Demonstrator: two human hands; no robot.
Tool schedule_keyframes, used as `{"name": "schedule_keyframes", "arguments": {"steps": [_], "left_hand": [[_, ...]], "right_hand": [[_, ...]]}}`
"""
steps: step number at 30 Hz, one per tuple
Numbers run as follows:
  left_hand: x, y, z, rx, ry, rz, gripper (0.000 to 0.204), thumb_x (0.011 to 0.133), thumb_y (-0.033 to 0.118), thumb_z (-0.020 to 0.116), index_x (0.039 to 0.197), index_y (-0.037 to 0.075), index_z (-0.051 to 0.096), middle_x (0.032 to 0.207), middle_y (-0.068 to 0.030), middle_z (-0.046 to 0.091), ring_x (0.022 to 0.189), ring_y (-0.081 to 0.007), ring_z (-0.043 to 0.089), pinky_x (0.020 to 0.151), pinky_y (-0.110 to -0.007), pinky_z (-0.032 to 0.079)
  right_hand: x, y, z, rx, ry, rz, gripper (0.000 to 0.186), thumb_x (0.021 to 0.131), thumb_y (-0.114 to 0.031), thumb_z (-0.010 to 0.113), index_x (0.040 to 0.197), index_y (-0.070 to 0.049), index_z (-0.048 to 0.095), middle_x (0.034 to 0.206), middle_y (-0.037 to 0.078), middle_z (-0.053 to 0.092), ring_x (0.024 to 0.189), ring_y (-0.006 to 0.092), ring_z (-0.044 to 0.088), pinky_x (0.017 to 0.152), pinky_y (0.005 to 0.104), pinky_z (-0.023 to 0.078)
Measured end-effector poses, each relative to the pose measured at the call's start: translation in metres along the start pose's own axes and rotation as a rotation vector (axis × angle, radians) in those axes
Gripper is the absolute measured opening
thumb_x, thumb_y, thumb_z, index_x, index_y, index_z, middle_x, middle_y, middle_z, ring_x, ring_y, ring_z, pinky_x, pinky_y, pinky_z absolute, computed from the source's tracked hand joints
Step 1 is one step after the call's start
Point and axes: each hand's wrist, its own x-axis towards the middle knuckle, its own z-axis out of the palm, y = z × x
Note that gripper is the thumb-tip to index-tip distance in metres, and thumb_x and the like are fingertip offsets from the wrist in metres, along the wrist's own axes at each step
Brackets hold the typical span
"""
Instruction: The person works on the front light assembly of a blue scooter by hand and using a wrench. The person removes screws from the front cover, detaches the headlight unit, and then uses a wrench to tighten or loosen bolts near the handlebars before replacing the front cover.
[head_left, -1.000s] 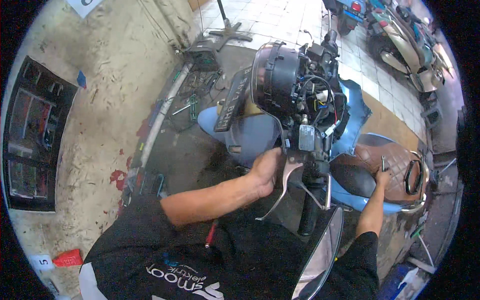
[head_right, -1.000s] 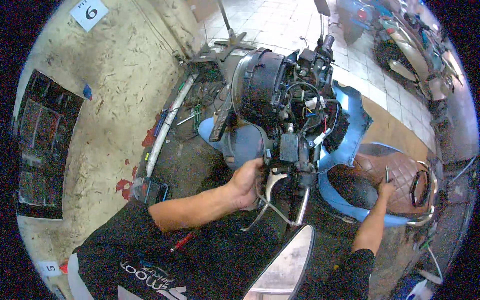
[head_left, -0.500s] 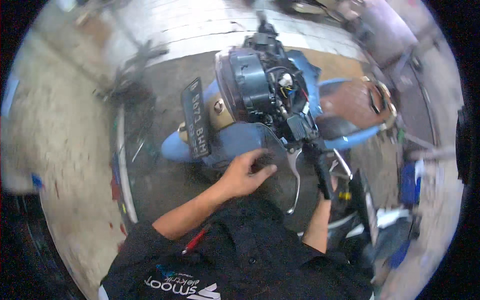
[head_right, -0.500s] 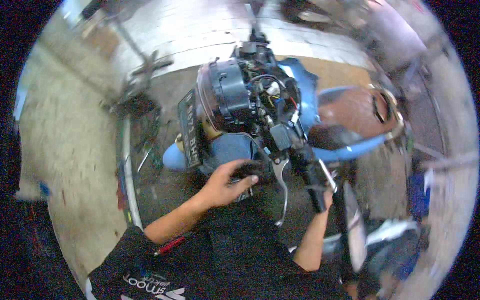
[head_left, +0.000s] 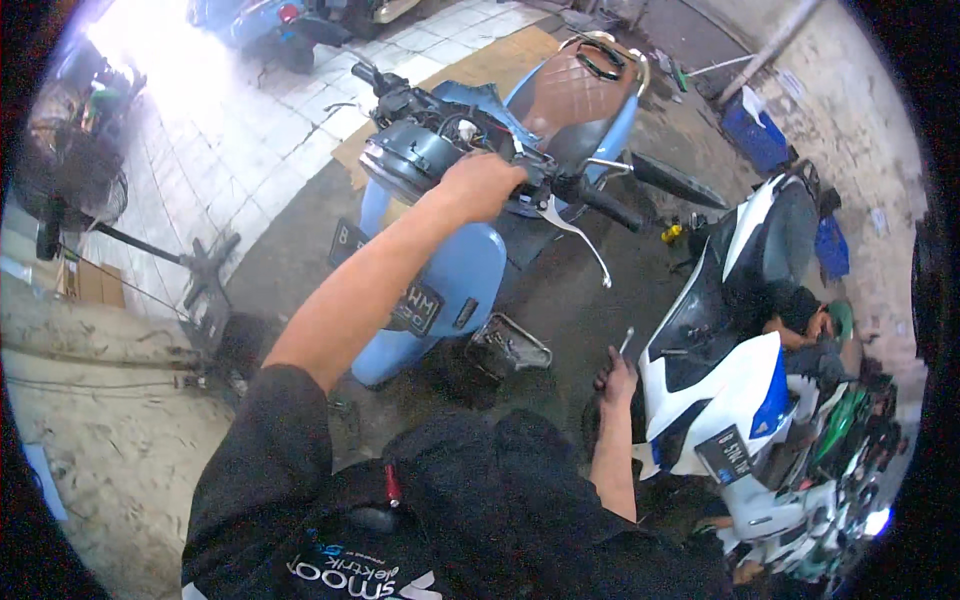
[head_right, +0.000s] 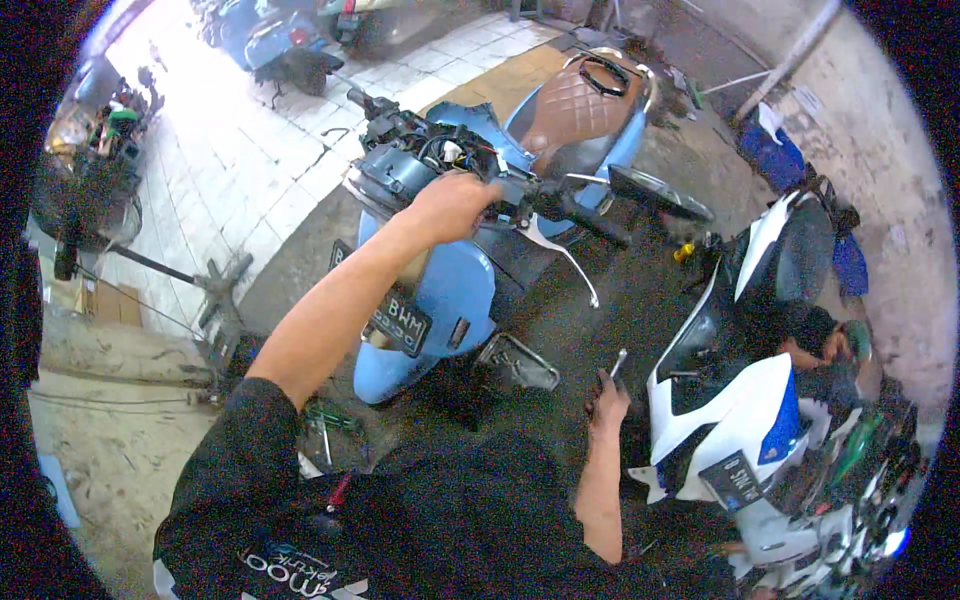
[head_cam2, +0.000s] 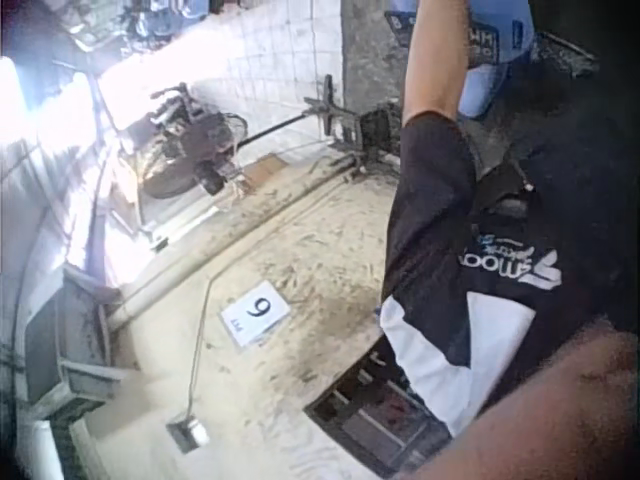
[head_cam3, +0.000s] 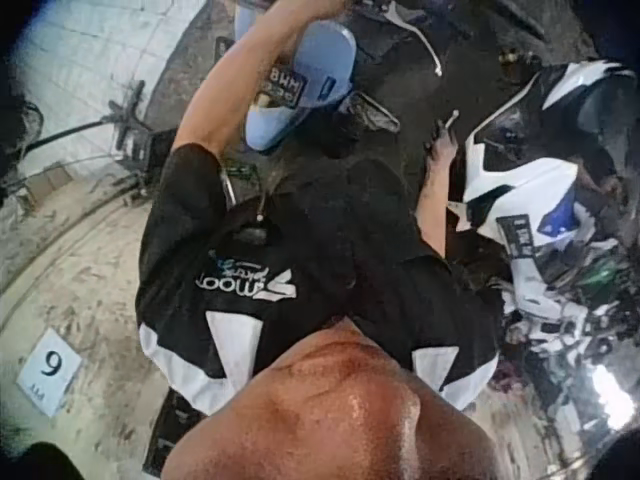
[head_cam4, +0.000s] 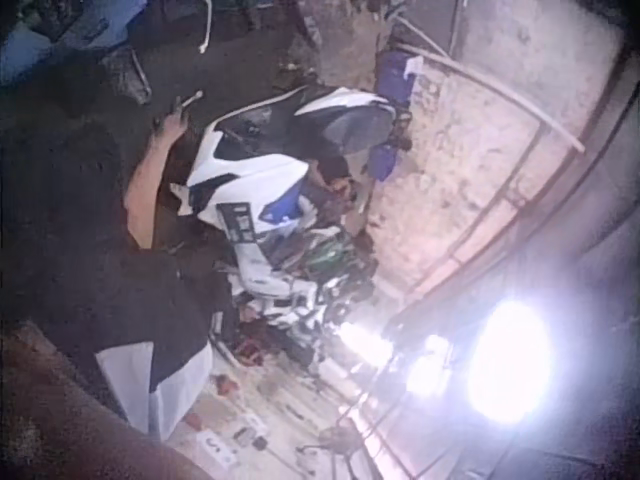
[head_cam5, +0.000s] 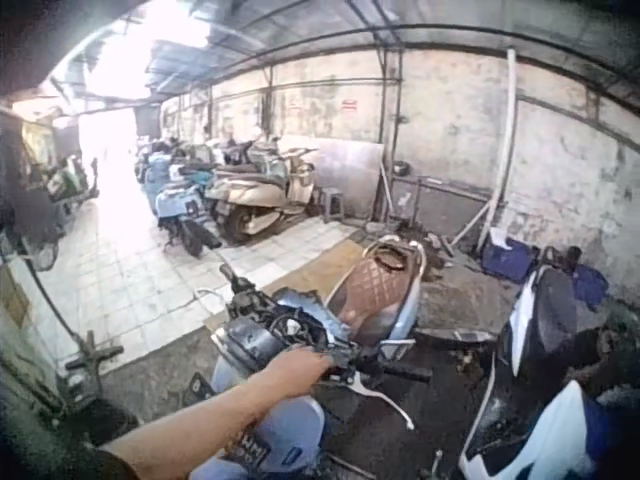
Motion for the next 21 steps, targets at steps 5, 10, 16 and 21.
{"name": "schedule_keyframes", "arguments": {"steps": [5, 10, 16, 21], "left_hand": [[-0.003, 0.000, 0.006, 0.130, -0.219, -0.009, 0.030, 0.076, 0.006, 0.055, 0.106, 0.009, 0.060, 0.090, -0.0165, 0.066, 0.096, -0.0335, 0.063, 0.093, -0.046, 0.044], [-0.001, 0.007, 0.006, 0.153, -0.195, -0.094, 0.051, 0.074, 0.009, 0.060, 0.124, 0.010, 0.046, 0.107, -0.0176, 0.062, 0.106, -0.0396, 0.057, 0.099, -0.048, 0.040], [-0.004, 0.002, 0.014, 0.022, -0.086, 0.004, 0.052, 0.077, 0.010, 0.059, 0.126, 0.014, 0.044, 0.104, -0.0135, 0.066, 0.106, -0.0346, 0.059, 0.100, -0.047, 0.037], [0.008, 0.013, 0.007, -0.081, -0.190, -0.027, 0.065, 0.078, 0.010, 0.062, 0.138, 0.017, 0.035, 0.108, -0.0099, 0.069, 0.114, -0.0314, 0.058, 0.105, -0.051, 0.031]], "right_hand": [[-0.049, 0.022, 0.028, 0.080, -0.163, 0.073, 0.026, 0.090, -0.023, 0.065, 0.104, -0.005, 0.052, 0.064, 0.000, 0.040, 0.046, 0.0119, 0.039, 0.042, 0.0284, 0.033], [-0.077, 0.055, 0.061, 0.381, -0.336, 0.236, 0.018, 0.096, -0.026, 0.057, 0.095, -0.008, 0.052, 0.067, 0.002, 0.044, 0.059, 0.0143, 0.046, 0.052, 0.0307, 0.039], [-0.081, -0.011, 0.168, 0.616, -0.586, 0.281, 0.015, 0.095, -0.021, 0.055, 0.085, -0.012, 0.048, 0.065, -0.001, 0.041, 0.053, 0.0114, 0.040, 0.046, 0.0269, 0.030], [-0.039, -0.029, 0.245, 1.047, -0.654, 0.354, 0.018, 0.093, -0.023, 0.056, 0.081, -0.012, 0.049, 0.060, -0.002, 0.038, 0.049, 0.0090, 0.034, 0.043, 0.0259, 0.027]]}}
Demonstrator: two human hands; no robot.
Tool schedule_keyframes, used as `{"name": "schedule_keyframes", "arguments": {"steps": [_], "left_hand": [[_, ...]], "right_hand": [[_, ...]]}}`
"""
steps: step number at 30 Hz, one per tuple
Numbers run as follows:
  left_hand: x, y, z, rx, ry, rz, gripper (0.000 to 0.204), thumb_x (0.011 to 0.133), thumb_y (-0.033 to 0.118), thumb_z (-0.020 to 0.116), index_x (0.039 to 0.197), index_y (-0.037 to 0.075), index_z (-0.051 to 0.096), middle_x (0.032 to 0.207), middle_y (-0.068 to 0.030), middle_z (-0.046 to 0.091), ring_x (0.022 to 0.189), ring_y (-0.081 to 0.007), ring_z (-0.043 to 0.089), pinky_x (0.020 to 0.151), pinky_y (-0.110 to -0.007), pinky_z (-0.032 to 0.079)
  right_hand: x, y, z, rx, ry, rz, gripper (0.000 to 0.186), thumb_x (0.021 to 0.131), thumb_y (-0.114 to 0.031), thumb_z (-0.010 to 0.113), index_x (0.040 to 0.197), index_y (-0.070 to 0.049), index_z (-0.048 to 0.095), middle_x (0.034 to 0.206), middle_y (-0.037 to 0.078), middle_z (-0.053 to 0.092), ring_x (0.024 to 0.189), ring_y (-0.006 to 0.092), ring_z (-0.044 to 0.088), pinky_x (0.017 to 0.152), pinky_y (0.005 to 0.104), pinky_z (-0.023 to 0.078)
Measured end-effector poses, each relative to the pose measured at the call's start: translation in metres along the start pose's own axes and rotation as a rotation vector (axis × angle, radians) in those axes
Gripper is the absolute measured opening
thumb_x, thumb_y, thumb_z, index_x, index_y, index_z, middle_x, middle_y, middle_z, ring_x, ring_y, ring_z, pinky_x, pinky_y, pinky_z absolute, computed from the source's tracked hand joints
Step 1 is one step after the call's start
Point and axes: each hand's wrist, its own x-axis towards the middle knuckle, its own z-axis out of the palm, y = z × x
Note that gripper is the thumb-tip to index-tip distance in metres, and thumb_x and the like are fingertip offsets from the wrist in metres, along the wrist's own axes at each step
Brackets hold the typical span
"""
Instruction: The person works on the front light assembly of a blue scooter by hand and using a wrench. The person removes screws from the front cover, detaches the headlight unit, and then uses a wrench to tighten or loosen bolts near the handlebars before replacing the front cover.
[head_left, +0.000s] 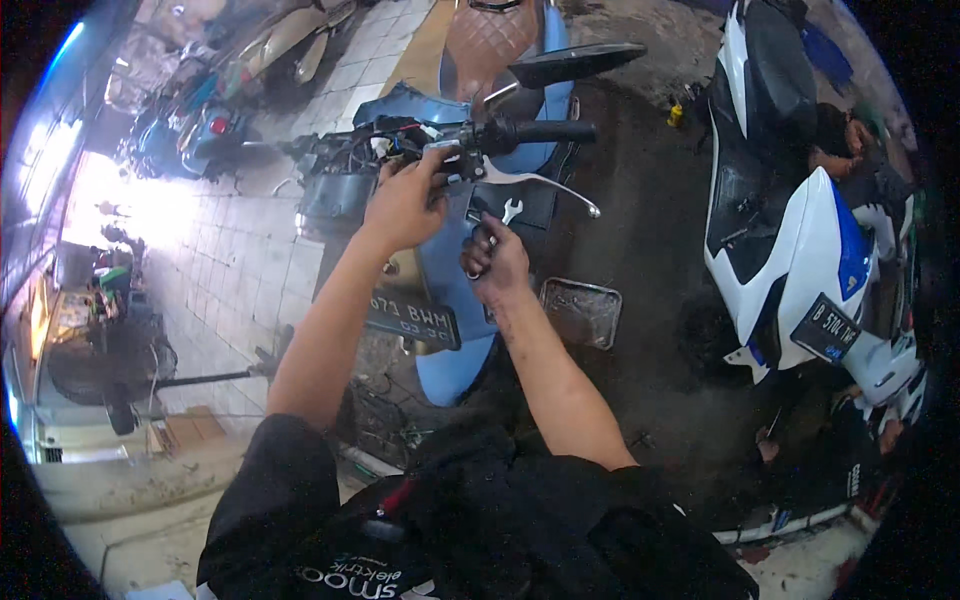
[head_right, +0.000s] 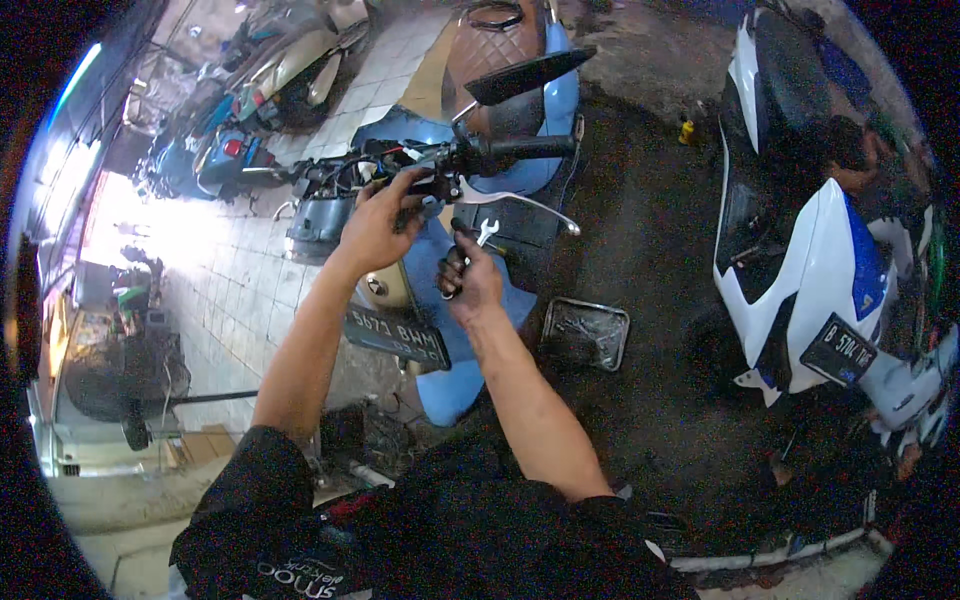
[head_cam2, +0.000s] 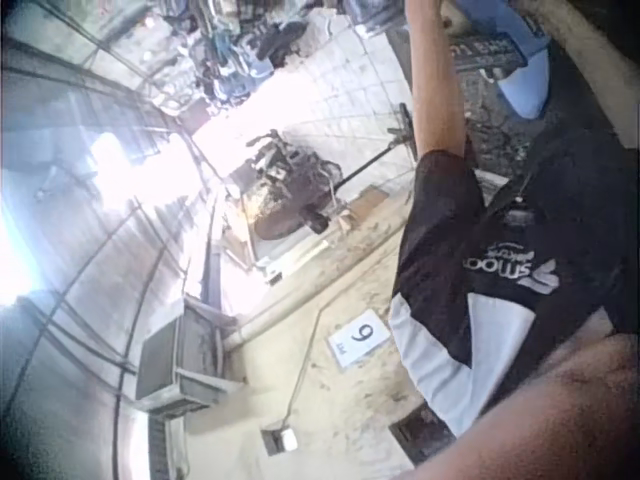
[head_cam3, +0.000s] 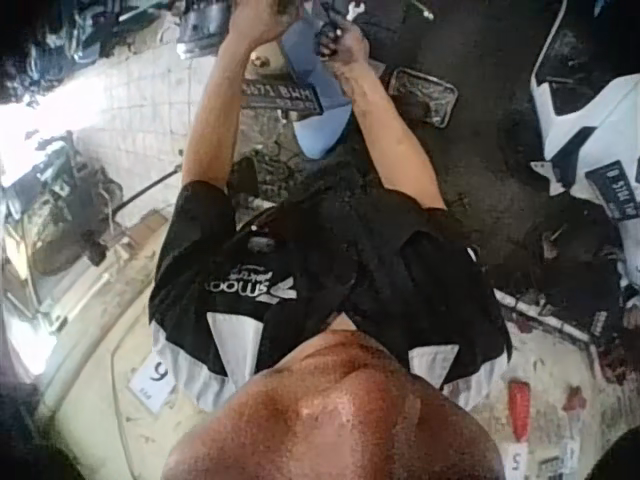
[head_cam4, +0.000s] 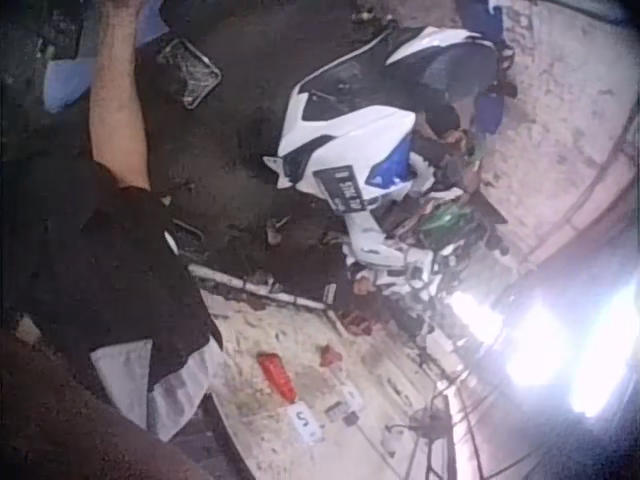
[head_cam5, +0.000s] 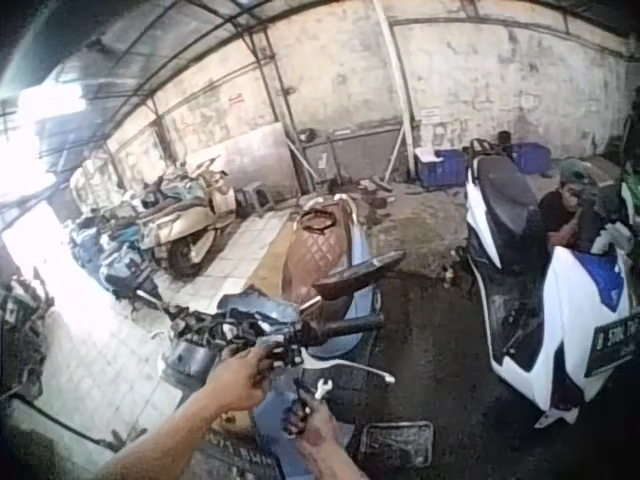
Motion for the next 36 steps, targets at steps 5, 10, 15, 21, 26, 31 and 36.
{"name": "schedule_keyframes", "arguments": {"steps": [5, 10, 15, 21, 26, 31, 36], "left_hand": [[-0.003, 0.001, -0.003, -0.057, 0.003, -0.049, 0.066, 0.074, 0.012, 0.065, 0.136, 0.017, 0.040, 0.102, -0.0120, 0.070, 0.109, -0.0313, 0.061, 0.105, -0.047, 0.034], [-0.001, 0.006, 0.000, -0.028, 0.035, -0.056, 0.070, 0.070, 0.019, 0.069, 0.133, 0.014, 0.040, 0.101, -0.0096, 0.070, 0.107, -0.0320, 0.060, 0.106, -0.049, 0.031], [0.001, 0.003, -0.001, -0.042, 0.052, -0.065, 0.068, 0.068, 0.023, 0.071, 0.126, 0.007, 0.040, 0.099, -0.0117, 0.069, 0.104, -0.0333, 0.060, 0.108, -0.050, 0.027], [0.003, 0.004, 0.006, 0.012, 0.059, -0.073, 0.060, 0.070, 0.024, 0.071, 0.121, 0.006, 0.046, 0.095, -0.0109, 0.069, 0.099, -0.0333, 0.062, 0.110, -0.052, 0.025], [-0.003, 0.003, 0.018, -0.016, 0.279, 0.049, 0.060, 0.072, 0.022, 0.070, 0.125, 0.006, 0.047, 0.089, -0.0075, 0.068, 0.094, -0.0305, 0.063, 0.112, -0.055, 0.021], [0.002, 0.009, 0.013, 0.008, 0.183, 0.031, 0.057, 0.073, 0.023, 0.069, 0.121, 0.004, 0.046, 0.095, -0.0120, 0.065, 0.094, -0.0339, 0.061, 0.112, -0.055, 0.021], [0.007, 0.009, 0.011, 0.037, 0.141, 0.005, 0.057, 0.073, 0.024, 0.069, 0.120, 0.003, 0.045, 0.097, -0.0147, 0.064, 0.096, -0.0352, 0.060, 0.110, -0.055, 0.023]], "right_hand": [[0.019, 0.016, 0.017, 0.106, 0.003, -0.098, 0.025, 0.094, -0.028, 0.051, 0.073, -0.013, 0.047, 0.053, -0.004, 0.035, 0.040, 0.0101, 0.031, 0.039, 0.0268, 0.024], [0.021, 0.027, 0.021, 0.101, 0.036, -0.173, 0.028, 0.092, -0.032, 0.049, 0.088, -0.007, 0.060, 0.063, -0.002, 0.056, 0.039, 0.0087, 0.033, 0.037, 0.0220, 0.026], [0.019, 0.027, 0.031, 0.266, 0.007, -0.101, 0.028, 0.092, -0.029, 0.045, 0.087, -0.007, 0.062, 0.067, 0.002, 0.063, 0.037, 0.0086, 0.039, 0.034, 0.0227, 0.029], [0.028, 0.022, 0.028, 0.161, 0.136, -0.142, 0.029, 0.092, -0.030, 0.046, 0.071, -0.012, 0.057, 0.049, -0.004, 0.044, 0.036, 0.0086, 0.033, 0.035, 0.0232, 0.027], [0.012, 0.022, 0.044, 0.239, 0.048, -0.145, 0.026, 0.091, -0.029, 0.047, 0.079, -0.010, 0.061, 0.053, -0.006, 0.050, 0.036, 0.0073, 0.034, 0.035, 0.0220, 0.026], [0.015, 0.020, 0.033, 0.245, 0.093, -0.099, 0.027, 0.089, -0.028, 0.047, 0.088, -0.006, 0.064, 0.055, -0.003, 0.055, 0.035, 0.0076, 0.035, 0.034, 0.0221, 0.027], [0.023, 0.019, 0.023, 0.318, -0.094, -0.086, 0.027, 0.090, -0.027, 0.046, 0.086, -0.006, 0.063, 0.057, -0.001, 0.058, 0.036, 0.0080, 0.037, 0.034, 0.0216, 0.029]]}}
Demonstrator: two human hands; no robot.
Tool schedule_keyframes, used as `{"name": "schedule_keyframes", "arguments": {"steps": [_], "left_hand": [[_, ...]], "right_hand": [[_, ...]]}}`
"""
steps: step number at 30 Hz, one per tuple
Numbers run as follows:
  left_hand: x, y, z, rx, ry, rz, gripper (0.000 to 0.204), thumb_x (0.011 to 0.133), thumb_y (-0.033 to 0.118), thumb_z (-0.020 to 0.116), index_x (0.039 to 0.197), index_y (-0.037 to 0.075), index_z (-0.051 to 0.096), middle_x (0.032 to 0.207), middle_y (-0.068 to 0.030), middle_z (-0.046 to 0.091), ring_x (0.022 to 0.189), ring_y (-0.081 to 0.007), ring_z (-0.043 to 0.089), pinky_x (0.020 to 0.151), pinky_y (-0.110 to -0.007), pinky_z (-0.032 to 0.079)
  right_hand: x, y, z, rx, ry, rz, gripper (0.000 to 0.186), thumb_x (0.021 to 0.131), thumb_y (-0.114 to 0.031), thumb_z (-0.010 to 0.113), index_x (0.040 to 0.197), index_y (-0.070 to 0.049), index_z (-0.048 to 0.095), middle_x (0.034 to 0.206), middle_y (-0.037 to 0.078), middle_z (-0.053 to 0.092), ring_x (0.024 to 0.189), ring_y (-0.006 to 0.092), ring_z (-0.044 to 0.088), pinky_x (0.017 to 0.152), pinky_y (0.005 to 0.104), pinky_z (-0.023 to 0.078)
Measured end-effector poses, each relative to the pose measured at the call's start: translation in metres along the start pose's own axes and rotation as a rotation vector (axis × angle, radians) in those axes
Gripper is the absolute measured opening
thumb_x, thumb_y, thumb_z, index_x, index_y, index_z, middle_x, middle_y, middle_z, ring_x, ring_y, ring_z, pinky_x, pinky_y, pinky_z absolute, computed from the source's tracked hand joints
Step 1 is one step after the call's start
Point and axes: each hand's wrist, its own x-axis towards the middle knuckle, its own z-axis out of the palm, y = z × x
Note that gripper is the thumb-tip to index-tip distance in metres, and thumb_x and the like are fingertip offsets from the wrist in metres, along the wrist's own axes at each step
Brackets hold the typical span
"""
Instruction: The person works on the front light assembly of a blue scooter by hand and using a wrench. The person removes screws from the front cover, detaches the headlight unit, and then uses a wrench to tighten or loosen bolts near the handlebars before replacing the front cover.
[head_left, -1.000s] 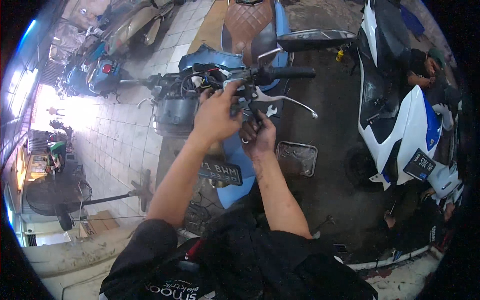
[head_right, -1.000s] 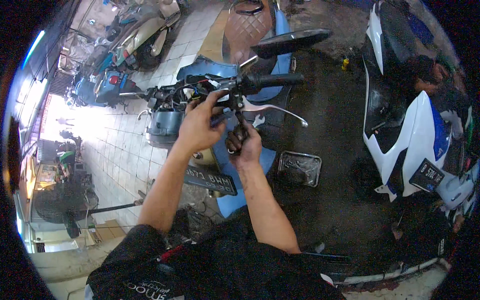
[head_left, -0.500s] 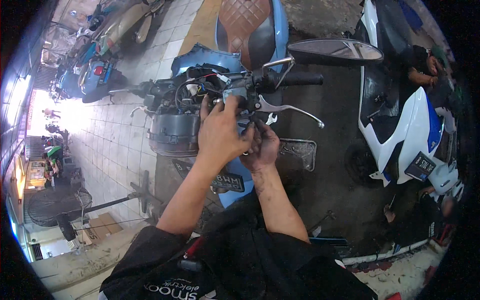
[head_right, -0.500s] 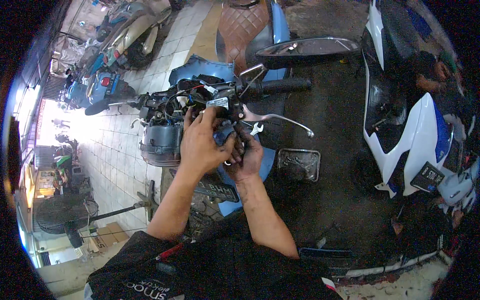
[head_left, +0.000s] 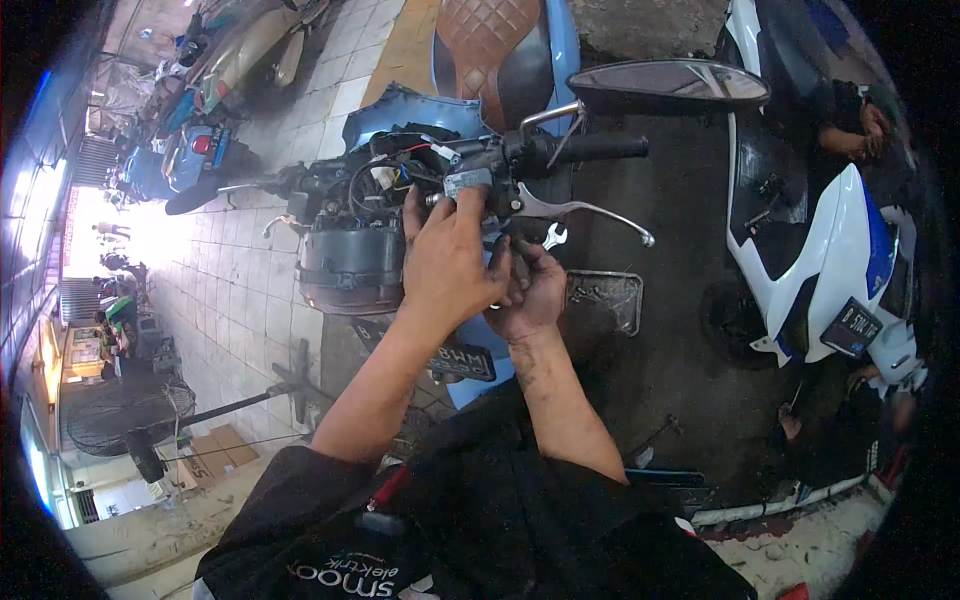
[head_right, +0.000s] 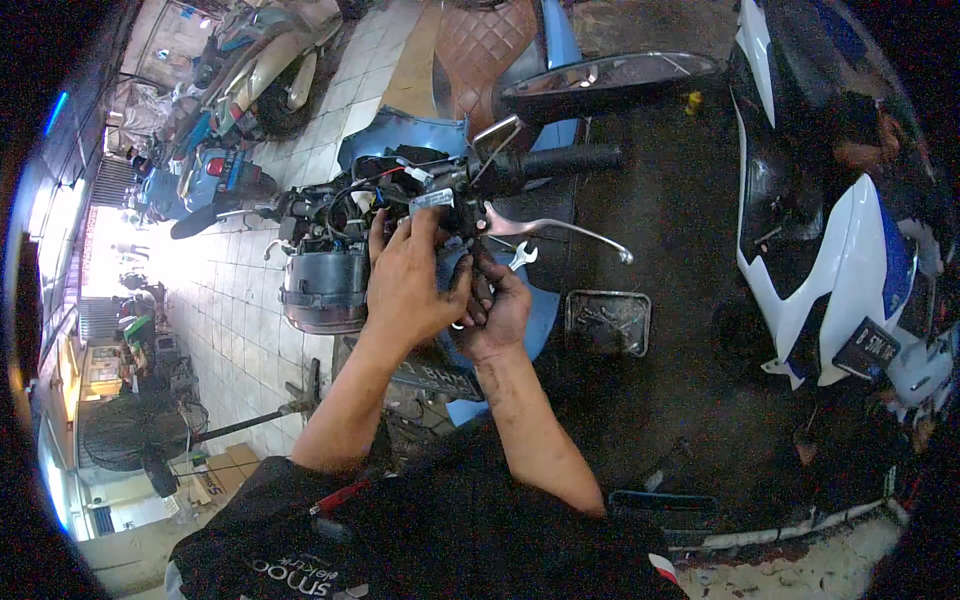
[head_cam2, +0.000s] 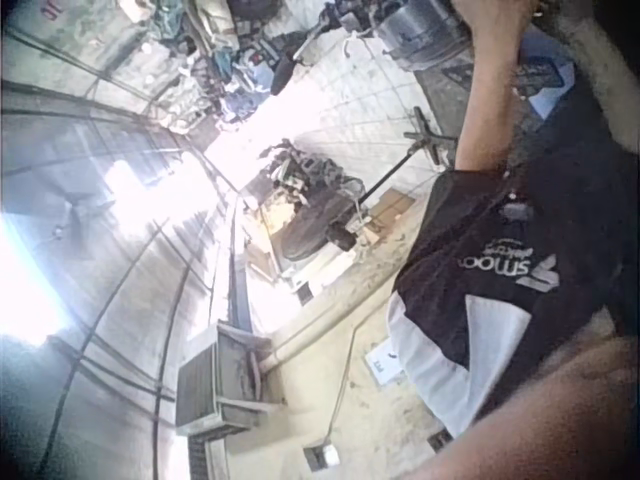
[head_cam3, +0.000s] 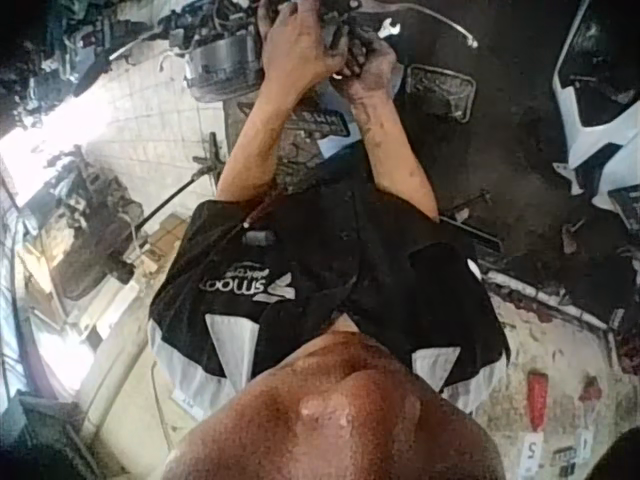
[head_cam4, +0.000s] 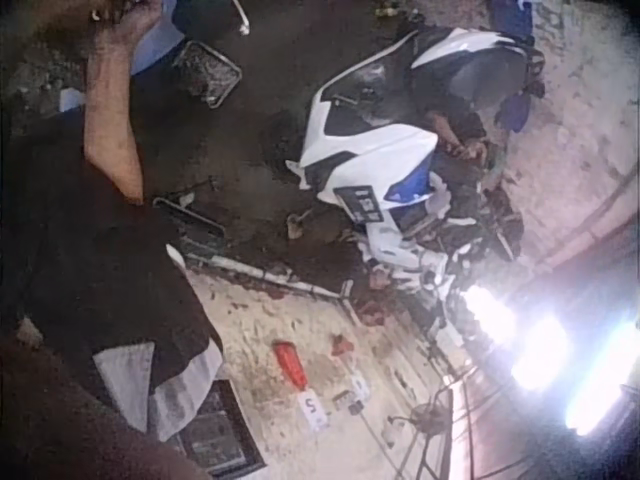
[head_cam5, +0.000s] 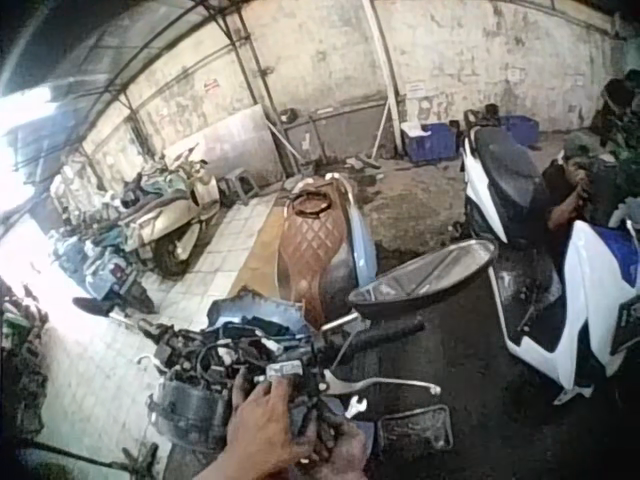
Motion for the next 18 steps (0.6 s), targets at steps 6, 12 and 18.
{"name": "schedule_keyframes", "arguments": {"steps": [6, 12, 18], "left_hand": [[-0.001, -0.001, -0.003, -0.042, -0.017, 0.060, 0.055, 0.072, 0.023, 0.072, 0.119, 0.004, 0.048, 0.097, -0.0149, 0.065, 0.098, -0.0351, 0.060, 0.109, -0.054, 0.025], [0.007, -0.011, -0.021, -0.060, -0.138, 0.082, 0.039, 0.071, 0.008, 0.076, 0.107, 0.003, 0.060, 0.099, -0.0176, 0.068, 0.095, -0.0320, 0.067, 0.082, -0.038, 0.052], [0.005, -0.002, 0.001, 0.043, -0.048, -0.056, 0.038, 0.067, 0.015, 0.082, 0.100, 0.005, 0.065, 0.090, -0.0138, 0.070, 0.085, -0.0292, 0.069, 0.075, -0.035, 0.052]], "right_hand": [[0.018, -0.011, -0.015, -0.263, 0.092, -0.043, 0.025, 0.092, -0.025, 0.045, 0.082, -0.009, 0.060, 0.061, 0.000, 0.059, 0.045, 0.0132, 0.049, 0.041, 0.0263, 0.038], [-0.011, -0.018, -0.043, -0.815, 0.517, -0.478, 0.040, 0.091, -0.020, 0.054, 0.124, 0.003, 0.054, 0.122, 0.024, 0.056, 0.114, 0.0344, 0.053, 0.092, 0.0444, 0.045], [-0.028, -0.037, -0.064, -1.700, 0.253, -0.520, 0.036, 0.096, -0.024, 0.054, 0.123, -0.001, 0.058, 0.095, 0.015, 0.063, 0.081, 0.0223, 0.061, 0.076, 0.0318, 0.047]]}}
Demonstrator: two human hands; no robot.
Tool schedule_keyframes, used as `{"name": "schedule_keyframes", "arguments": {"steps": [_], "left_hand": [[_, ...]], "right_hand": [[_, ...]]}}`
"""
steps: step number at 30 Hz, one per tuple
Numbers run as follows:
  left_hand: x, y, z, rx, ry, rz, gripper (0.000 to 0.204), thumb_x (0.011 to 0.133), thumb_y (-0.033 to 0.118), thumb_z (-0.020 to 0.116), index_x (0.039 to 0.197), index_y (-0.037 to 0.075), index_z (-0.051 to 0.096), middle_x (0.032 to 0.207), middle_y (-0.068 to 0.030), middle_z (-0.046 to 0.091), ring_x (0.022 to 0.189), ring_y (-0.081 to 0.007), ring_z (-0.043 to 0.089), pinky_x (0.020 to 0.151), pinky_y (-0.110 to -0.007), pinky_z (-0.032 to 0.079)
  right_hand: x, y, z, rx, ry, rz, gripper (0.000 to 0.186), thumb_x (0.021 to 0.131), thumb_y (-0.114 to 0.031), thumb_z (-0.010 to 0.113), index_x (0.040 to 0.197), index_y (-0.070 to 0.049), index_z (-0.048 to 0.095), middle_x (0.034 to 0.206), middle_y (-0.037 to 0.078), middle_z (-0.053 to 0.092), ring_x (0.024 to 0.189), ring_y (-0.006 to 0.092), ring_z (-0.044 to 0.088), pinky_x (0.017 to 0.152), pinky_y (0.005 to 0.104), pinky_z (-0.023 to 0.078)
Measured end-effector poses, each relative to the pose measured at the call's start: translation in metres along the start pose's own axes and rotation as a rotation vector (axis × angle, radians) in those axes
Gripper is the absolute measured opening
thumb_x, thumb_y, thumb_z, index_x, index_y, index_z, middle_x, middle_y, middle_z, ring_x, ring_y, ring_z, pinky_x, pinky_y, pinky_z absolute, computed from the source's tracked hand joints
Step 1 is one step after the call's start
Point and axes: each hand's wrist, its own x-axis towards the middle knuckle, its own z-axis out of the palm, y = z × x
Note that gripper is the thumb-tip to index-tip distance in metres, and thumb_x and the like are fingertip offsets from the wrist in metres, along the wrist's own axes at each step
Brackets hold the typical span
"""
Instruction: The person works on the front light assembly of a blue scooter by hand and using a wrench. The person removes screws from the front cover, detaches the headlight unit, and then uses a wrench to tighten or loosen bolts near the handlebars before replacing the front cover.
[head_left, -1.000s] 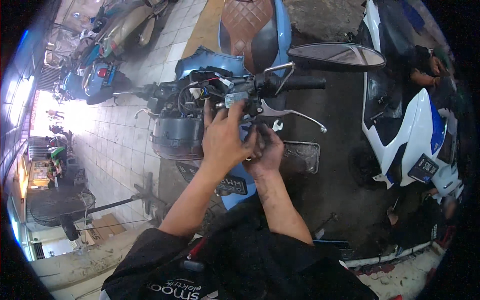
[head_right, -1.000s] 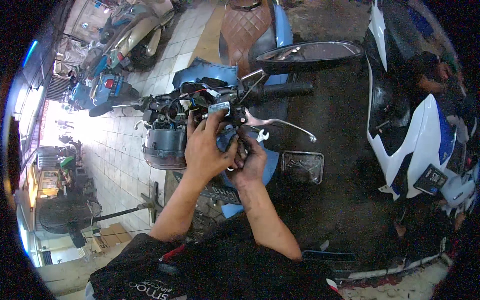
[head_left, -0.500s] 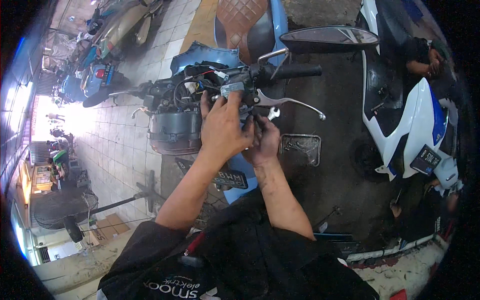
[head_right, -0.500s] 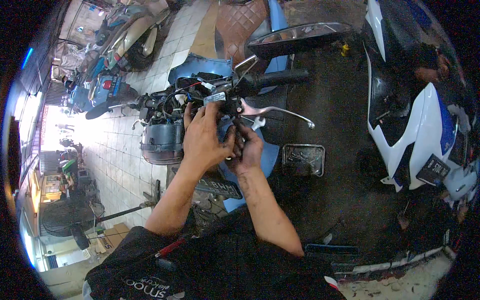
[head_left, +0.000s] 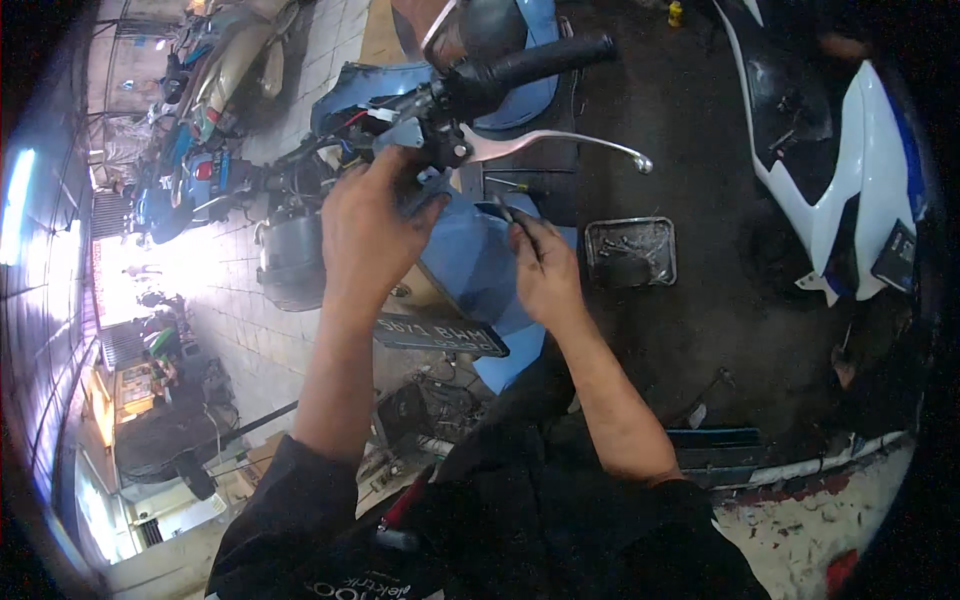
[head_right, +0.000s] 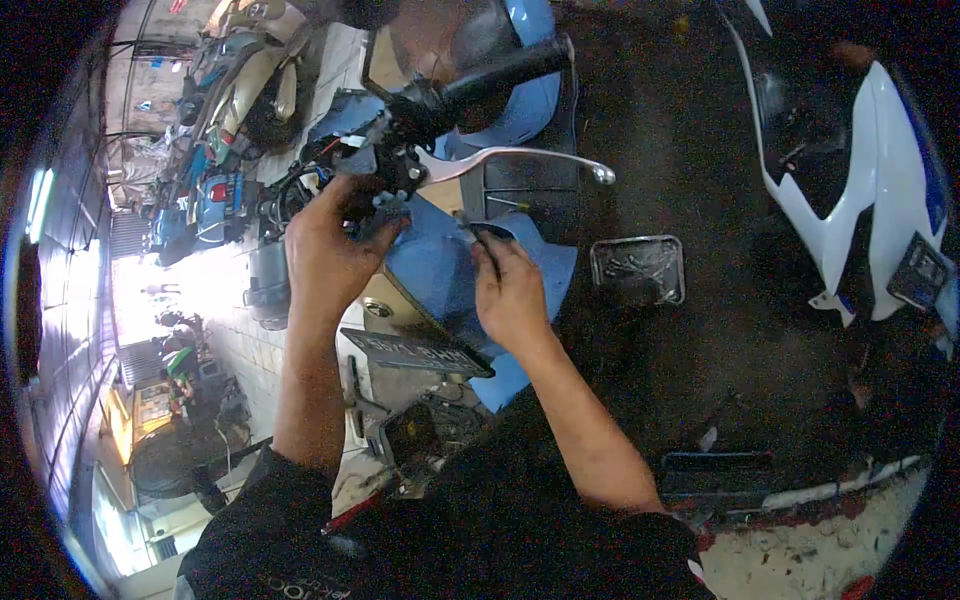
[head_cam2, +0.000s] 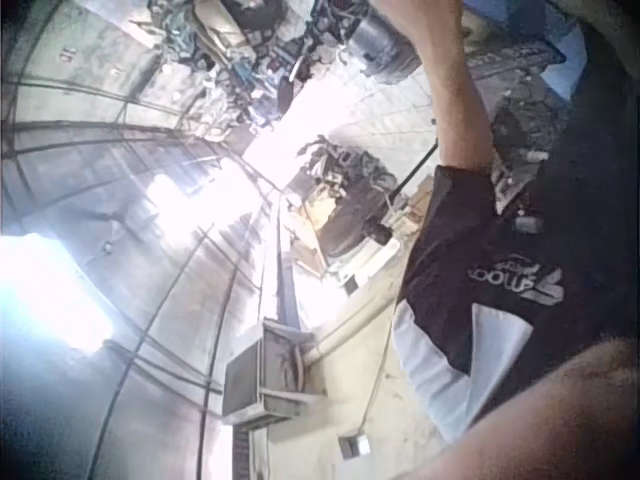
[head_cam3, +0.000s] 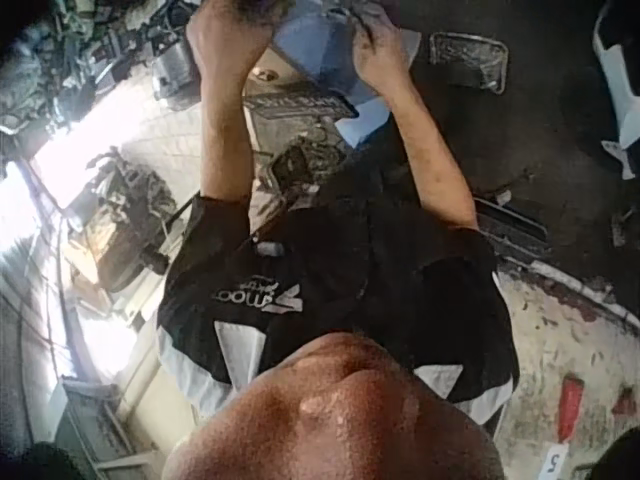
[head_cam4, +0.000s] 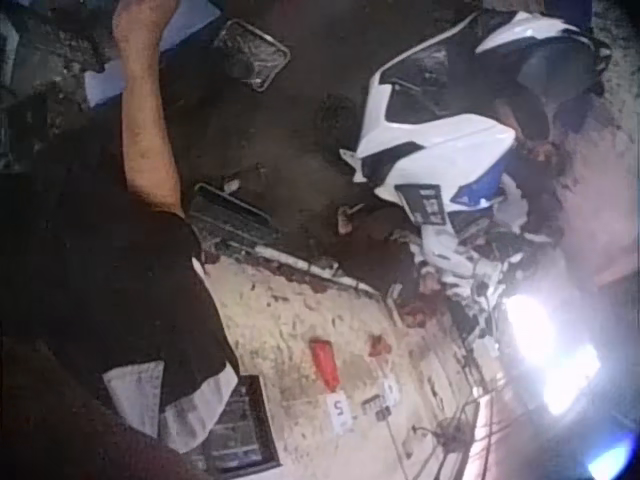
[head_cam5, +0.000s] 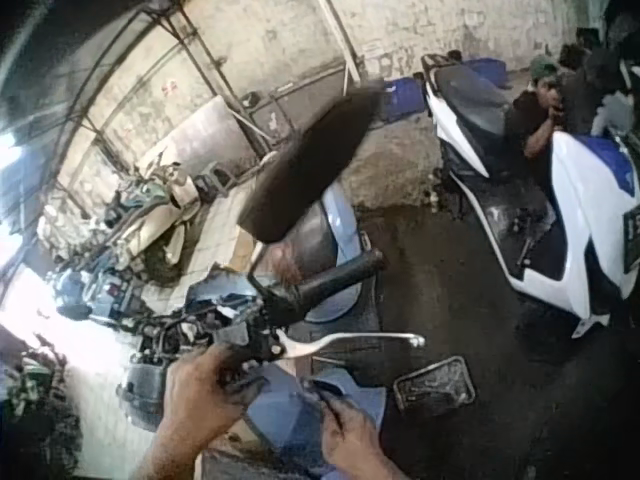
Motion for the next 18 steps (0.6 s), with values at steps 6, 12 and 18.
{"name": "schedule_keyframes", "arguments": {"steps": [6, 12, 18], "left_hand": [[-0.003, 0.004, 0.021, -0.019, 0.184, 0.024, 0.030, 0.067, 0.013, 0.077, 0.094, 0.008, 0.066, 0.081, -0.0134, 0.068, 0.077, -0.0303, 0.068, 0.070, -0.036, 0.052], [-0.010, -0.005, 0.027, -0.105, 0.305, 0.079, 0.037, 0.065, 0.009, 0.076, 0.100, 0.004, 0.063, 0.084, -0.0134, 0.070, 0.082, -0.0277, 0.070, 0.071, -0.034, 0.053], [-0.041, -0.002, -0.016, -0.032, 0.514, 0.068, 0.036, 0.075, 0.007, 0.077, 0.107, 0.002, 0.062, 0.104, -0.0115, 0.069, 0.092, -0.0194, 0.067, 0.082, -0.033, 0.052]], "right_hand": [[0.017, -0.010, 0.003, 0.167, 0.041, -0.256, 0.027, 0.090, -0.012, 0.058, 0.112, 0.001, 0.064, 0.089, 0.022, 0.061, 0.081, 0.0366, 0.060, 0.073, 0.0400, 0.047], [0.026, -0.009, 0.011, 0.202, -0.036, -0.316, 0.026, 0.089, -0.015, 0.061, 0.111, -0.001, 0.066, 0.085, 0.019, 0.062, 0.075, 0.0329, 0.061, 0.069, 0.0381, 0.047], [0.047, -0.007, 0.016, 0.190, -0.033, -0.402, 0.027, 0.090, -0.020, 0.062, 0.109, -0.002, 0.067, 0.083, 0.019, 0.062, 0.074, 0.0300, 0.061, 0.069, 0.0362, 0.047]]}}
